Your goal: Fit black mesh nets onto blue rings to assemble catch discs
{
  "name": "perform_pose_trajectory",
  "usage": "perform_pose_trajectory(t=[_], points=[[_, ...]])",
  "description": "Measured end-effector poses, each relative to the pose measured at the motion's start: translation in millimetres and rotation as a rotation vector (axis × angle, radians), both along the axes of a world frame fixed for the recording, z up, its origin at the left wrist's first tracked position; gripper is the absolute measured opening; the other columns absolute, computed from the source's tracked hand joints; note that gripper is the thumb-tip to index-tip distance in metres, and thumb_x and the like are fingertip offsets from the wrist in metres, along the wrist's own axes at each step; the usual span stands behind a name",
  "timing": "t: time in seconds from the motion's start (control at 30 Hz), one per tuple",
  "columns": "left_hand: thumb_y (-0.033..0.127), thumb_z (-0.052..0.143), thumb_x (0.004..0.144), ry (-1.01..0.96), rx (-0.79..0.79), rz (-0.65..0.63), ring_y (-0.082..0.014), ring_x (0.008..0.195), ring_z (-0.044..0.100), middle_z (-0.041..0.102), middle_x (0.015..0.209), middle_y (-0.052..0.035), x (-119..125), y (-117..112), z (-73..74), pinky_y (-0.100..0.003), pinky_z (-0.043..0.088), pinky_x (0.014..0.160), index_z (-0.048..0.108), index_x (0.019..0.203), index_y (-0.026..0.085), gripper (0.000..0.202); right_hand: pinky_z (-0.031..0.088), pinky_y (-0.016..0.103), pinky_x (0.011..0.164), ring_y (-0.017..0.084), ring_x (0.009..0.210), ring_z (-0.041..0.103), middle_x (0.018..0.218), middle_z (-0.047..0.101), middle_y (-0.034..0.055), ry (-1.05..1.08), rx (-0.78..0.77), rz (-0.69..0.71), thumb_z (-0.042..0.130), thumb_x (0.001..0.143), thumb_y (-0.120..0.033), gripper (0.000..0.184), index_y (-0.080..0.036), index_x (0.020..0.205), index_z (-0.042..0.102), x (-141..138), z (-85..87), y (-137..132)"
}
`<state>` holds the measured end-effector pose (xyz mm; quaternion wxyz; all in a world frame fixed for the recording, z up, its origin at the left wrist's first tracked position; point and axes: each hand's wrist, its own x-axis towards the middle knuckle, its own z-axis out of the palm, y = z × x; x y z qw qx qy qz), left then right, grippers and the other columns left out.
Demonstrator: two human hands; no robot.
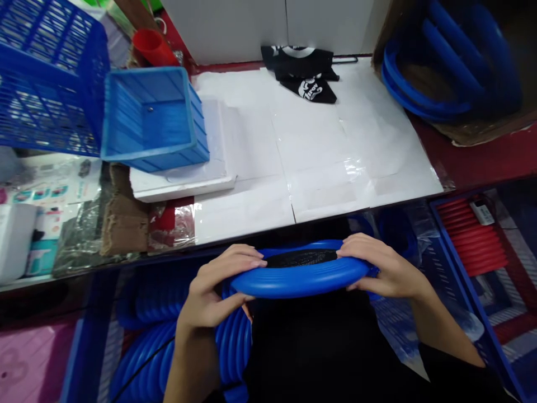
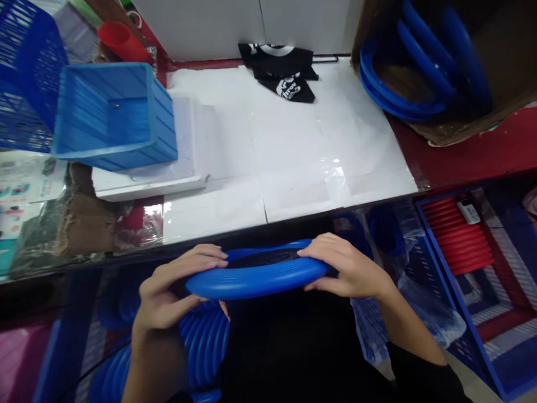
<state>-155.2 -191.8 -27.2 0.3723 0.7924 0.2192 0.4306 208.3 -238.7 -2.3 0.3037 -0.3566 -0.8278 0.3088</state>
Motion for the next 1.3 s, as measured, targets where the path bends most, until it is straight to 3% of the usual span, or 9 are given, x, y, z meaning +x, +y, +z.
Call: perform_pose_trajectory(t=[0.1, 0.23, 0.5, 0.63, 0.8, 0.9, 1.0, 1.17, 1.3], points=[[0.037, 0.074, 0.104, 0.224, 0.000, -0.038, -0.0261, 0.108, 0.077, 0.082, 0.116, -0.0145, 11.4, -3.1, 5.8, -0.041, 0.063, 0.097, 0.070, 0.134, 0.015, 0.038, 0.063, 0.037, 0.084, 0.023, 0.093, 0.076, 0.107, 0.080, 0.0109, -0.016, 0.070, 0.002, 0.076, 0.101, -0.043, 0.048, -0.016, 0.139, 0.063, -5.7, -2.8, -1.2], [0.040, 0.068, 0.107, 0.370, 0.134, -0.088, -0.0248, 0.103, 0.079, 0.081, 0.117, -0.0148, 39.7, -10.0, 17.6, -0.037, 0.064, 0.088, 0.063, 0.142, 0.013, 0.045, 0.064, 0.035, 0.080, 0.023, 0.090, 0.079, 0.104, 0.082, 0.0110, -0.091, 0.151, 0.003, 0.072, 0.104, -0.044, 0.044, -0.014, 0.136, 0.065, -18.3, -0.4, -0.8], [0.033, 0.066, 0.107, 0.335, 0.237, 0.151, -0.0252, 0.088, 0.080, 0.083, 0.109, -0.0142, 51.8, -29.2, 15.8, -0.037, 0.062, 0.078, 0.068, 0.132, 0.013, 0.032, 0.062, 0.037, 0.069, 0.024, 0.077, 0.078, 0.090, 0.080, 0.0097, -0.145, 0.317, -0.159, 0.064, 0.108, -0.044, 0.033, -0.014, 0.121, 0.066, -40.0, 4.2, -11.5], [0.032, 0.070, 0.104, 0.283, 0.207, 0.183, -0.0243, 0.084, 0.079, 0.083, 0.107, -0.0150, 49.6, -35.0, 17.2, -0.036, 0.060, 0.074, 0.070, 0.131, 0.012, 0.034, 0.062, 0.037, 0.070, 0.024, 0.078, 0.077, 0.094, 0.081, 0.0098, -0.142, 0.269, -0.147, 0.063, 0.108, -0.043, 0.032, -0.015, 0.124, 0.066, -47.9, 11.8, -7.2], [0.037, 0.077, 0.099, 0.127, 0.108, 0.214, -0.0256, 0.083, 0.080, 0.085, 0.104, -0.0115, 2.2, -36.5, 9.4, -0.041, 0.060, 0.079, 0.074, 0.134, 0.020, 0.039, 0.063, 0.047, 0.098, 0.029, 0.114, 0.076, 0.127, 0.079, 0.0148, -0.144, 0.183, 0.005, 0.068, 0.106, -0.041, 0.047, -0.018, 0.147, 0.060, -30.7, 9.8, 5.7], [0.042, 0.079, 0.095, -0.040, 0.135, 0.316, -0.0243, 0.068, 0.076, 0.085, 0.089, -0.0067, -44.2, -43.7, -3.2, -0.047, 0.059, 0.079, 0.080, 0.126, 0.024, 0.036, 0.062, 0.053, 0.104, 0.032, 0.125, 0.073, 0.136, 0.076, 0.0159, -0.167, 0.142, -0.066, 0.068, 0.106, -0.033, 0.051, -0.021, 0.154, 0.055, -15.2, -10.3, 8.0], [0.041, 0.079, 0.093, -0.141, 0.099, 0.329, -0.0214, 0.056, 0.071, 0.083, 0.079, -0.0063, -75.4, -58.2, -16.7, -0.042, 0.057, 0.064, 0.083, 0.118, 0.023, 0.032, 0.062, 0.052, 0.105, 0.032, 0.128, 0.071, 0.141, 0.074, 0.0162, -0.107, 0.108, -0.032, 0.067, 0.107, -0.034, 0.053, -0.023, 0.157, 0.054, -16.0, -31.9, 5.9], [0.056, 0.074, 0.091, -0.213, 0.059, 0.541, -0.0173, 0.048, 0.062, 0.078, 0.069, -0.0009, -87.9, -88.8, -29.3, -0.040, 0.052, 0.055, 0.080, 0.102, 0.028, 0.031, 0.061, 0.051, 0.109, 0.029, 0.129, 0.071, 0.139, 0.075, 0.0163, 0.090, 0.074, 0.088, 0.070, 0.105, -0.037, 0.058, -0.024, 0.159, 0.052, -52.3, -49.2, -6.1], [0.069, 0.055, 0.098, -0.151, -0.027, 0.632, -0.0164, 0.052, 0.058, 0.074, 0.073, 0.0043, -97.3, -110.4, -49.7, -0.046, 0.051, 0.060, 0.074, 0.111, 0.039, 0.038, 0.059, 0.053, 0.111, 0.030, 0.135, 0.068, 0.146, 0.071, 0.0193, 0.222, 0.026, 0.064, 0.069, 0.106, -0.037, 0.057, -0.024, 0.158, 0.051, -75.6, -56.5, -11.8]])
